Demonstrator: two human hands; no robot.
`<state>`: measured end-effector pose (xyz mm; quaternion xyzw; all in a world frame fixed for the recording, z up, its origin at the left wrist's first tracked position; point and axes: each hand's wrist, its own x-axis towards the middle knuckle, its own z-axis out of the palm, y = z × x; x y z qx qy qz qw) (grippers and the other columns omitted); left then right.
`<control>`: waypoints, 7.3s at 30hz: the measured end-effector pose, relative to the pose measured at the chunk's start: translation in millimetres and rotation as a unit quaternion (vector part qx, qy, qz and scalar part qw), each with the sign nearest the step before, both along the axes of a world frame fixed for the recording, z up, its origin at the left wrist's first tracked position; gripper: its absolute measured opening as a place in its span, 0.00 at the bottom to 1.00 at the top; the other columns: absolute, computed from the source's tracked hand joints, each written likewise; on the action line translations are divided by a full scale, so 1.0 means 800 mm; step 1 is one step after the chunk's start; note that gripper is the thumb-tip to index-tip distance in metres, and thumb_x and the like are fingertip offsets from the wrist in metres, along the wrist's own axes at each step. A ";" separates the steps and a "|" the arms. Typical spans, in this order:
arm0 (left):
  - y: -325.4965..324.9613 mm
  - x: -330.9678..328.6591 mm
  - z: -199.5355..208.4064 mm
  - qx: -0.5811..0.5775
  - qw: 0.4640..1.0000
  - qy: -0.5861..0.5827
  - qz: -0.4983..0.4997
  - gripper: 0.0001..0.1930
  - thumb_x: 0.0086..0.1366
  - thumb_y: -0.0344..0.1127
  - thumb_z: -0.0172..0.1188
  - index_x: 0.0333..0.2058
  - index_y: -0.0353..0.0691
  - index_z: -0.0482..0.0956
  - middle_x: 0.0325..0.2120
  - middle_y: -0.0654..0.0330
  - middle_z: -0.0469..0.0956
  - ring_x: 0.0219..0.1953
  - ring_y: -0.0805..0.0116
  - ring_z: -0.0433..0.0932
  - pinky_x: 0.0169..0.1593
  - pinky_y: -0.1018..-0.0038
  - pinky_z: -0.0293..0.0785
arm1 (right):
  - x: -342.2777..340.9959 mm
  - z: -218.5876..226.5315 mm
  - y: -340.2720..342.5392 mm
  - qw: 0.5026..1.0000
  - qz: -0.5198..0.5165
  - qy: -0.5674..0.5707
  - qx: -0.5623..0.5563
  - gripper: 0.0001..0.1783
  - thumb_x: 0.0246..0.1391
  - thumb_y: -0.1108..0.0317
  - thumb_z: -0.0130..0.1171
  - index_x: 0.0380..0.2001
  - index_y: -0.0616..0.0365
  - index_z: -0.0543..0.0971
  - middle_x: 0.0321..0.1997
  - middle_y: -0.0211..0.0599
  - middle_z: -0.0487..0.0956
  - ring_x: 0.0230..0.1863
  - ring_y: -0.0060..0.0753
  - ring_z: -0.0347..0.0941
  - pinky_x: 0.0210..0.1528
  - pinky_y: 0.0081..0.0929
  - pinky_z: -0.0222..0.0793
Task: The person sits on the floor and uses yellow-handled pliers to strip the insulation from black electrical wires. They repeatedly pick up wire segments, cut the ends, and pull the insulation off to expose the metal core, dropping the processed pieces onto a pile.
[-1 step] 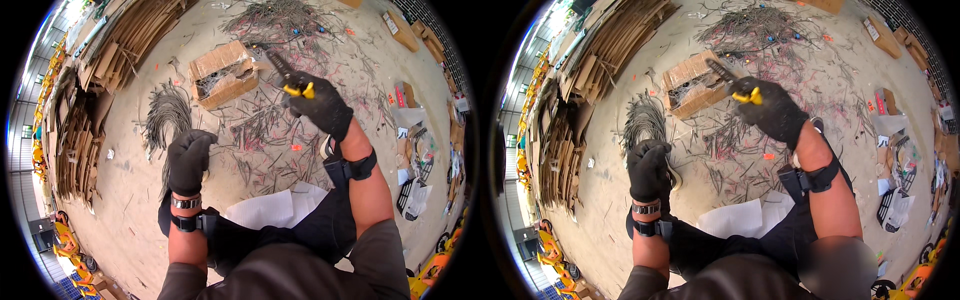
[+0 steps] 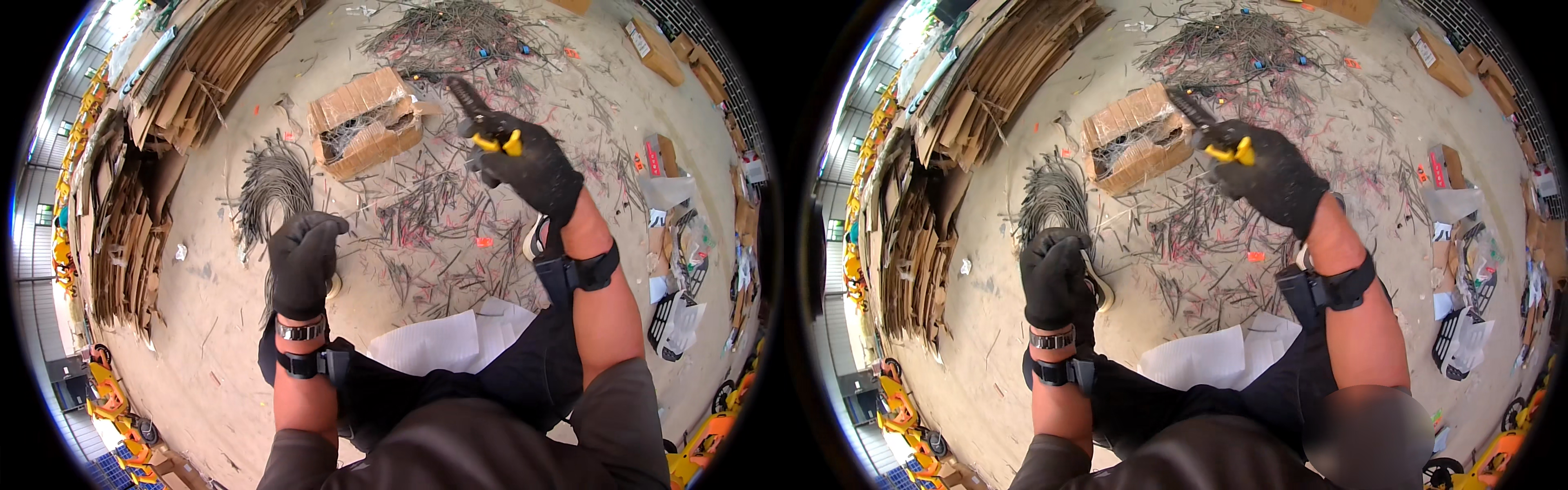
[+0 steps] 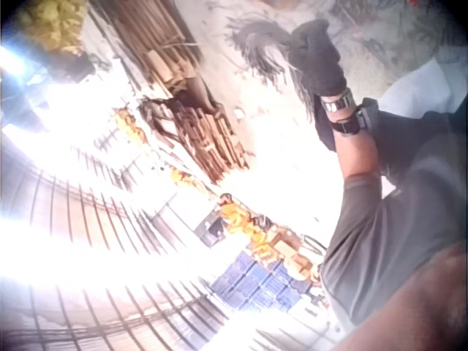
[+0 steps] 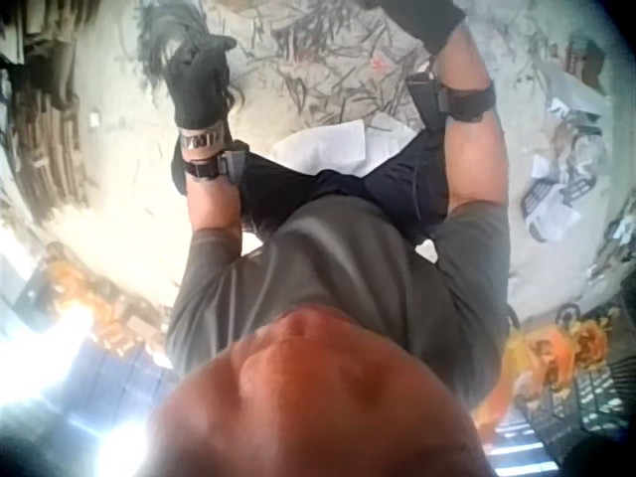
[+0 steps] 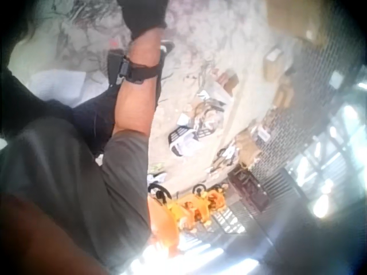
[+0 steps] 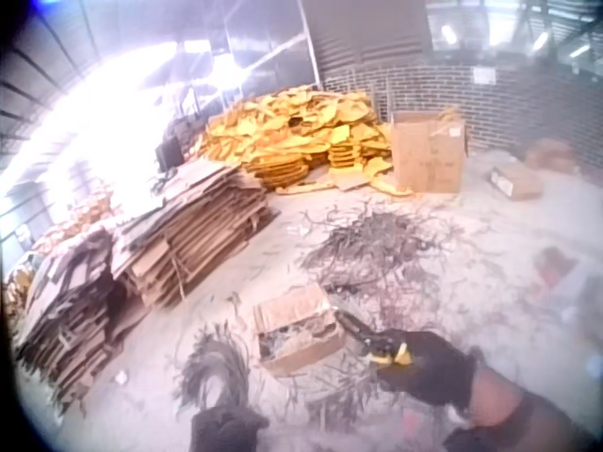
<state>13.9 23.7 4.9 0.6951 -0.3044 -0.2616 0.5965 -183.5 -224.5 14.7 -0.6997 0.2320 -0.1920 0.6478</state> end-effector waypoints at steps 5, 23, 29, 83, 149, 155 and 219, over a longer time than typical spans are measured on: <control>0.008 0.022 0.017 -0.038 0.994 -0.102 0.008 0.08 0.62 0.31 0.56 0.29 0.32 0.79 0.14 0.70 0.69 0.14 0.85 0.60 0.19 0.84 0.51 | -0.024 0.014 -0.037 0.997 -0.043 0.048 -0.031 0.20 0.51 0.72 0.60 0.50 0.60 0.76 0.28 0.30 0.77 0.24 0.17 0.70 0.28 0.19 0.67; 0.022 0.054 0.026 0.009 0.993 0.029 0.112 0.10 0.63 0.32 0.54 0.31 0.30 0.78 0.11 0.69 0.66 0.09 0.82 0.57 0.15 0.83 0.49 | -0.084 -0.067 -0.142 0.964 -0.154 0.203 -0.081 0.19 0.50 0.71 0.58 0.48 0.56 0.76 0.25 0.29 0.74 0.19 0.19 0.66 0.22 0.20 0.64; 0.003 0.027 0.013 0.005 0.996 0.062 0.062 0.09 0.62 0.31 0.55 0.32 0.30 0.79 0.12 0.69 0.68 0.10 0.82 0.59 0.16 0.84 0.52 | -0.044 -0.085 -0.116 0.988 -0.049 0.108 -0.096 0.19 0.56 0.67 0.57 0.52 0.58 0.75 0.30 0.27 0.74 0.27 0.17 0.67 0.29 0.18 0.65; -0.036 -0.045 -0.001 0.116 0.966 0.202 -0.110 0.08 0.64 0.29 0.54 0.34 0.29 0.79 0.15 0.65 0.70 0.10 0.78 0.67 0.14 0.82 0.62 | 0.037 -0.014 0.058 0.891 0.220 0.145 -0.370 0.13 0.53 0.59 0.54 0.39 0.49 0.81 0.39 0.43 0.81 0.42 0.49 0.77 0.45 0.44 0.72; -0.083 0.104 -0.057 -0.022 0.915 -0.400 -0.053 0.08 0.59 0.33 0.55 0.30 0.34 0.78 0.24 0.51 0.79 0.26 0.58 0.78 0.35 0.67 0.75 | 0.126 -0.092 0.122 0.854 0.143 -0.110 0.488 0.06 0.50 0.73 0.48 0.25 0.64 0.73 0.34 0.52 0.78 0.27 0.43 0.75 0.52 0.56 0.72; -0.082 0.110 -0.058 -0.002 0.915 -0.400 -0.052 0.08 0.59 0.33 0.55 0.30 0.34 0.79 0.24 0.51 0.79 0.26 0.60 0.79 0.35 0.68 0.75 | 0.121 -0.094 0.128 0.850 0.158 -0.104 0.492 0.07 0.50 0.72 0.47 0.25 0.64 0.73 0.34 0.51 0.77 0.28 0.42 0.73 0.55 0.58 0.69; -0.061 0.164 -0.055 0.039 0.925 -0.354 0.132 0.08 0.53 0.33 0.55 0.25 0.37 0.82 0.23 0.48 0.80 0.27 0.54 0.81 0.34 0.65 0.76 | 0.079 -0.044 0.201 0.860 0.213 -0.050 0.460 0.08 0.55 0.73 0.44 0.29 0.66 0.70 0.34 0.54 0.76 0.35 0.43 0.75 0.46 0.41 0.72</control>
